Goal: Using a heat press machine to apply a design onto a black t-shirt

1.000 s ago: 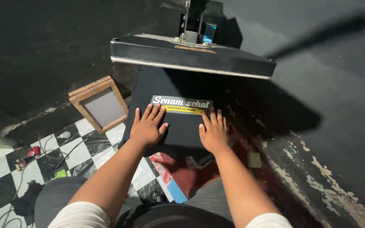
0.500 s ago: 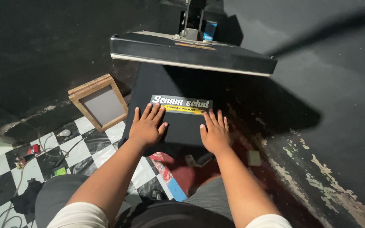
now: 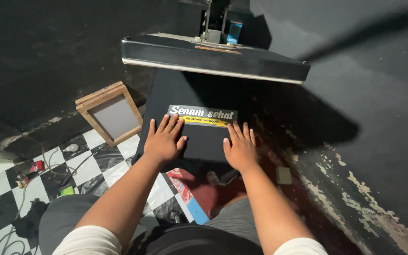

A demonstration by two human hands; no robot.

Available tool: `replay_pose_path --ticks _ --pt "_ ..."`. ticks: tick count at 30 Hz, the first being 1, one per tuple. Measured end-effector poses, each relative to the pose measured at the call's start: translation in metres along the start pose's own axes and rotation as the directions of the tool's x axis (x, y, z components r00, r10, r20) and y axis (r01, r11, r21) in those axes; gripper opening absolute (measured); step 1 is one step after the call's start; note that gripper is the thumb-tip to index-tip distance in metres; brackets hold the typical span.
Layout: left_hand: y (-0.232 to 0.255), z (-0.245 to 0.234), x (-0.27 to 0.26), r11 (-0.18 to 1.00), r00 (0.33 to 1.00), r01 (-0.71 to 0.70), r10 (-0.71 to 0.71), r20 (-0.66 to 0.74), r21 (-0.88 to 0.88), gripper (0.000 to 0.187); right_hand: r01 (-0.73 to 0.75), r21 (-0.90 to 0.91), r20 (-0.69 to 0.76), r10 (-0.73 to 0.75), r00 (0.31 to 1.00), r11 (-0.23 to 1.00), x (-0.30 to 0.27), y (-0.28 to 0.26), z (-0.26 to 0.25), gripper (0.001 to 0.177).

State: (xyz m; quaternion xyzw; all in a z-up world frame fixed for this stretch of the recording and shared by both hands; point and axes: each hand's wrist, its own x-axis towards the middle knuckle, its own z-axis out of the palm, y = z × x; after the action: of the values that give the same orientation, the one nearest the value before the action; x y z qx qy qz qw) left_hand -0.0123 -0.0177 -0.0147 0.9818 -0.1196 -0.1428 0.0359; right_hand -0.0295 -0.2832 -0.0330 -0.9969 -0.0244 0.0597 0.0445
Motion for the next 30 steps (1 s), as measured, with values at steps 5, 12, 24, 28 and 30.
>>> replay_pose_path --ticks 5,12,24,28,30 --pt "0.0 -0.001 0.0 1.0 1.0 0.009 -0.009 0.011 -0.004 0.07 -0.018 -0.001 0.056 0.018 0.998 1.0 -0.001 -0.003 -0.007 0.063" --pt "0.0 -0.002 0.001 1.0 1.0 0.002 -0.002 0.015 -0.011 0.071 -0.031 0.005 0.089 0.03 0.996 1.0 -0.001 -0.005 -0.011 0.063" --pt "0.003 -0.008 -0.007 0.999 1.0 0.012 -0.013 -0.019 -0.047 0.069 0.006 0.018 0.013 -0.006 1.0 1.0 -0.001 0.0 -0.001 0.061" --pt "0.0 -0.002 -0.004 1.0 0.999 -0.007 0.006 -0.05 -0.019 0.069 0.023 0.023 -0.063 -0.022 0.998 0.999 0.002 0.004 0.007 0.06" --pt "-0.001 0.002 -0.002 1.0 0.998 -0.01 0.009 -0.062 -0.016 0.069 0.027 0.027 -0.079 -0.025 0.997 0.999 0.001 0.004 0.007 0.06"
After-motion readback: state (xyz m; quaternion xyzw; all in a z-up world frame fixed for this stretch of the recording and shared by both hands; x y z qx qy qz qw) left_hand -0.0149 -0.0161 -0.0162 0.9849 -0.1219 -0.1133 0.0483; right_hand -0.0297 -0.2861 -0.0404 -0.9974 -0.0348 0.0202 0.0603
